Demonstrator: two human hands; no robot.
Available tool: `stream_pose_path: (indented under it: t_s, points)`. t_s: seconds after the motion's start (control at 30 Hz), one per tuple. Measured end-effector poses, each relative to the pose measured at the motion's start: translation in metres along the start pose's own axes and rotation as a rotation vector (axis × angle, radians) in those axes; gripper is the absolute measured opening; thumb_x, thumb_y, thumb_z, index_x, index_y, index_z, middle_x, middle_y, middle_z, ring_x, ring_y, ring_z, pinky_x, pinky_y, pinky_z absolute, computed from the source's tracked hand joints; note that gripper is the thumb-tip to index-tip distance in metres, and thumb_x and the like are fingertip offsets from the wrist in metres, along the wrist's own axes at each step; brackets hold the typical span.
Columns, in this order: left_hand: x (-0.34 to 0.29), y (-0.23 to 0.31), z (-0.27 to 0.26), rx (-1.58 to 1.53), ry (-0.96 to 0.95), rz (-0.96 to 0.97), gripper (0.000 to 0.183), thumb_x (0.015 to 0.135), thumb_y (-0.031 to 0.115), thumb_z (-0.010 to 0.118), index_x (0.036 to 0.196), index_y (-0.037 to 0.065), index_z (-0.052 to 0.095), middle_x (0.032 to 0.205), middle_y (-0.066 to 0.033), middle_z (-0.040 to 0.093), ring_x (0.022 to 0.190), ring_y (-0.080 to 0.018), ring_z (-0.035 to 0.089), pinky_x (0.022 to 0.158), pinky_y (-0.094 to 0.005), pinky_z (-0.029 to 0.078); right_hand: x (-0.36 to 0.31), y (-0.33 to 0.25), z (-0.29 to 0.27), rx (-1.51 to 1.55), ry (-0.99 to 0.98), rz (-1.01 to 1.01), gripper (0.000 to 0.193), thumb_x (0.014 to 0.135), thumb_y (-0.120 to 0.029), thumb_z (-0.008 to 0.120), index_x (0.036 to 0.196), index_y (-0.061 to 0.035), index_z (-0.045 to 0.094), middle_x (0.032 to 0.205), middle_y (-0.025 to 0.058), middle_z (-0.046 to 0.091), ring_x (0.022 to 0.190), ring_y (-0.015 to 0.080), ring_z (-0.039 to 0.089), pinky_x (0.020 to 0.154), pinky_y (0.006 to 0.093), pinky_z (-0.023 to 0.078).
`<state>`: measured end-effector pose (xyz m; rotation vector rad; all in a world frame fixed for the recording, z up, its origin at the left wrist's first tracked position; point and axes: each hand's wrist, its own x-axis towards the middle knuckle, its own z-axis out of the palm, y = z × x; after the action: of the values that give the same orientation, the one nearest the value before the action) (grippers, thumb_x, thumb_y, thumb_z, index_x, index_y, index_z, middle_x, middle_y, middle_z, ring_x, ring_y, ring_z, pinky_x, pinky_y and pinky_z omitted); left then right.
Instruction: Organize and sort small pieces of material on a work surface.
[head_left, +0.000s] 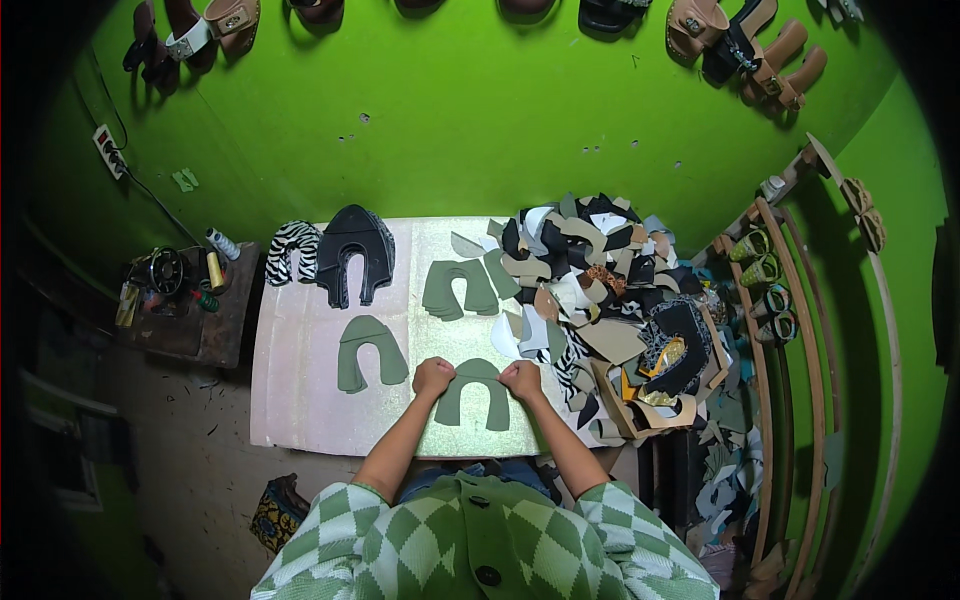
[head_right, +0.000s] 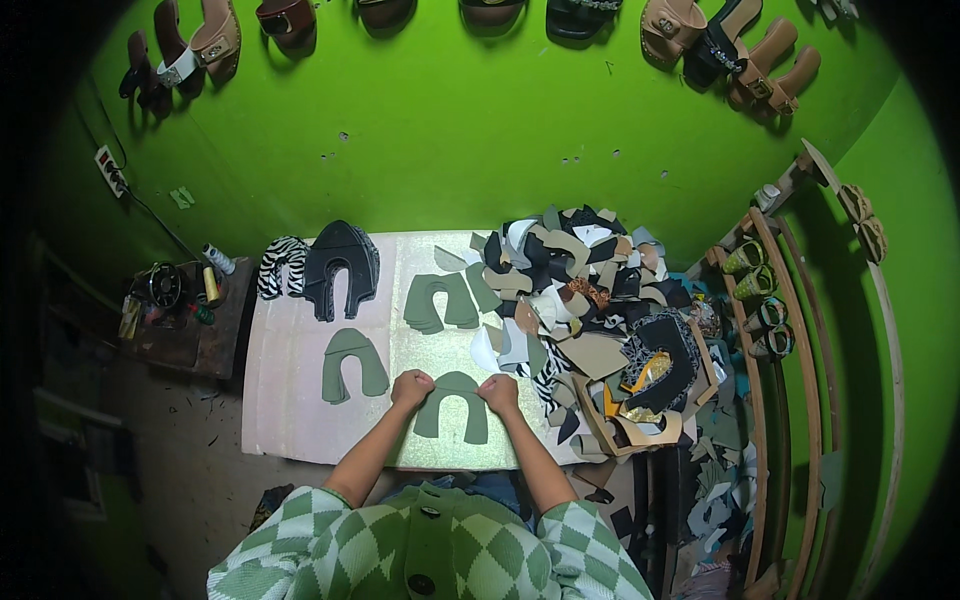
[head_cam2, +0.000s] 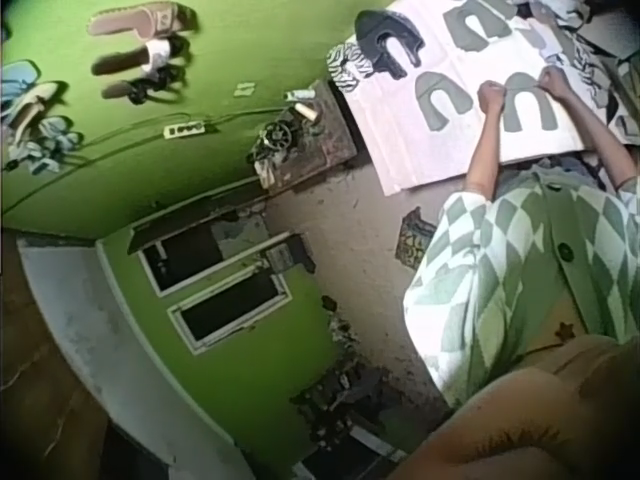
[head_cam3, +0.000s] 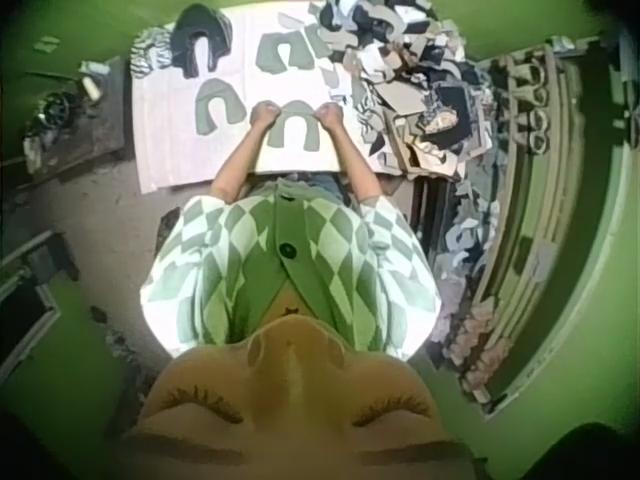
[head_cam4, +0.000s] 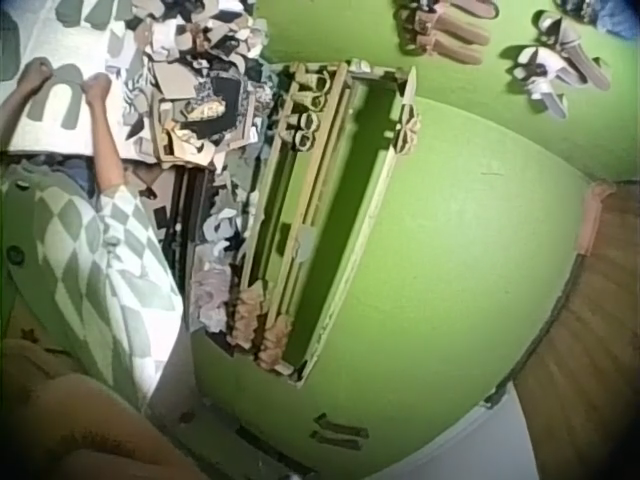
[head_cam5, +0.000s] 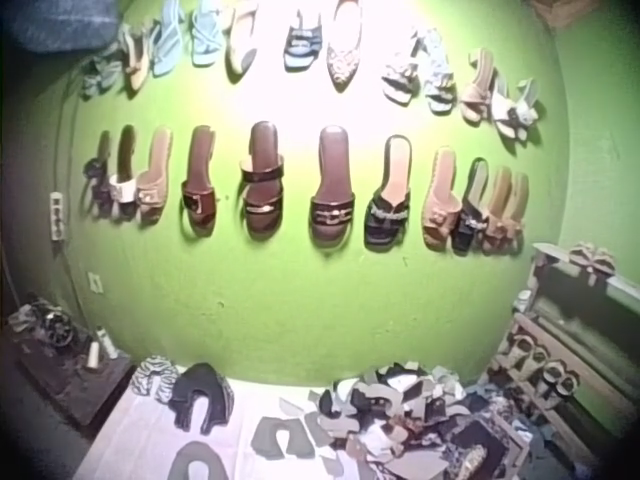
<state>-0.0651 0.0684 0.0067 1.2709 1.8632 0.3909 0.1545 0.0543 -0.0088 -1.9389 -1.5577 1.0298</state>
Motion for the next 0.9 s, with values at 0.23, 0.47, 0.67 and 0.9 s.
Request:
stream_pose_path:
  t_s: [0.23,0.47,0.67,0.9]
  points:
    - [0.001,0.001,0.002,-0.027,-0.002,-0.004,0.014,0.066,0.021,0.072,0.077,0.014,0.068,0.077,-0.0016,0.067,0.073,-0.0161,0.064,0.068,-0.03,0.049,0.001,-0.004,0.002,-0.041,0.051,0.017,0.021,0.062,-0.02,0.079,0.066,-0.0041,0.066,0.059,0.007,0.063,0.051,0.0159,0.059,0.054,0.0289,0.047]
    - [-0.031,0.024,0.011,0.247,0.274,0.23,0.019,0.067,0.014,0.066,0.086,0.013,0.063,0.085,-0.0026,0.064,0.086,-0.0204,0.06,0.075,-0.0341,0.041,-0.025,-0.018,0.01,-0.079,0.225,-0.362,0.015,0.07,-0.005,0.066,0.078,-0.0014,0.054,0.079,0.0154,0.051,0.078,0.0327,0.053,0.069,0.0386,0.043]
    - [-0.049,-0.011,0.027,0.473,0.245,0.726,0.035,0.077,0.007,0.05,0.111,0.007,0.056,0.111,-0.0051,0.057,0.106,-0.0194,0.051,0.08,-0.0363,0.037,-0.057,-0.025,0.029,-0.524,0.18,-0.63,0.036,0.08,-0.01,0.046,0.115,-0.0128,0.054,0.101,0.0108,0.053,0.093,0.0249,0.052,0.08,0.0359,0.041]
    - [-0.065,-0.021,0.028,0.695,0.207,0.714,0.052,0.084,0.023,0.051,0.133,0.009,0.04,0.136,-0.0038,0.042,0.12,-0.0249,0.041,0.093,-0.0419,0.032,-0.063,-0.025,0.031,-0.741,0.211,-0.476,0.05,0.082,-0.009,0.046,0.125,-0.033,0.051,0.101,0.0099,0.051,0.095,0.022,0.048,0.076,0.0359,0.035]
